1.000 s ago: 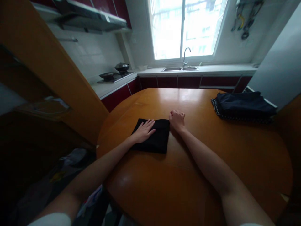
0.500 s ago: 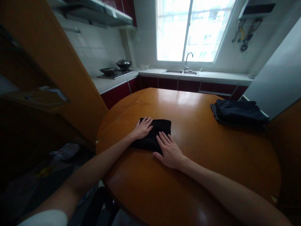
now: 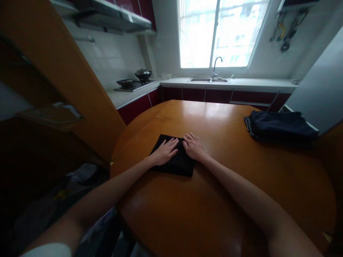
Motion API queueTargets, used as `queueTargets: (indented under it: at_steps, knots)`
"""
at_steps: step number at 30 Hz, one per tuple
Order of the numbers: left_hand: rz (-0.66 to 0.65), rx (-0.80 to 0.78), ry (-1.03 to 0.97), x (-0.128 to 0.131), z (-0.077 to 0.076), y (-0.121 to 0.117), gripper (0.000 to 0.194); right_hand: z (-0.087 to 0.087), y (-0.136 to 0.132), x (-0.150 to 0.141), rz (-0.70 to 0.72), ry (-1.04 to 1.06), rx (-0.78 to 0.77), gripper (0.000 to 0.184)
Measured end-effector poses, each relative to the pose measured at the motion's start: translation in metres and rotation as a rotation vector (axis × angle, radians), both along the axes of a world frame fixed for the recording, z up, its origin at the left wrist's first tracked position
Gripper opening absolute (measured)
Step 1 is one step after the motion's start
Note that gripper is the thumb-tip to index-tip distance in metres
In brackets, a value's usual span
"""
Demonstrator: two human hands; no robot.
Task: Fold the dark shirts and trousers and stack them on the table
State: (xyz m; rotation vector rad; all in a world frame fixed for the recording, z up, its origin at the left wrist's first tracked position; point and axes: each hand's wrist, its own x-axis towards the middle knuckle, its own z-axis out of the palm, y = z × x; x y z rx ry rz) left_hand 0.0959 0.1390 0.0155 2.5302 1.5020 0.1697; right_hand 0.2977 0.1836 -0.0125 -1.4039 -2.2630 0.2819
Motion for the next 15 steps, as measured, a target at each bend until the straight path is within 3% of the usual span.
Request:
queueTargets:
  at_steps: [3,8,12,15]
  knots:
    - [-0.046,0.020,-0.052,-0.002,0.010,-0.010,0.059,-0.009,0.012,0.012,0.014,0.066,-0.032,0.049]
    - [-0.451,0.007,0.004,-0.002,0.023,-0.049,0.060,-0.015,0.022,0.020,-0.026,0.192,-0.056,0.049]
    - [-0.475,0.035,0.073,-0.003,0.022,-0.083,0.074,-0.013,0.029,0.023,-0.208,0.255,-0.035,0.046]
    - [-0.532,0.038,0.059,-0.002,0.030,-0.098,0.074,-0.011,0.028,0.027,-0.294,0.390,-0.021,0.049]
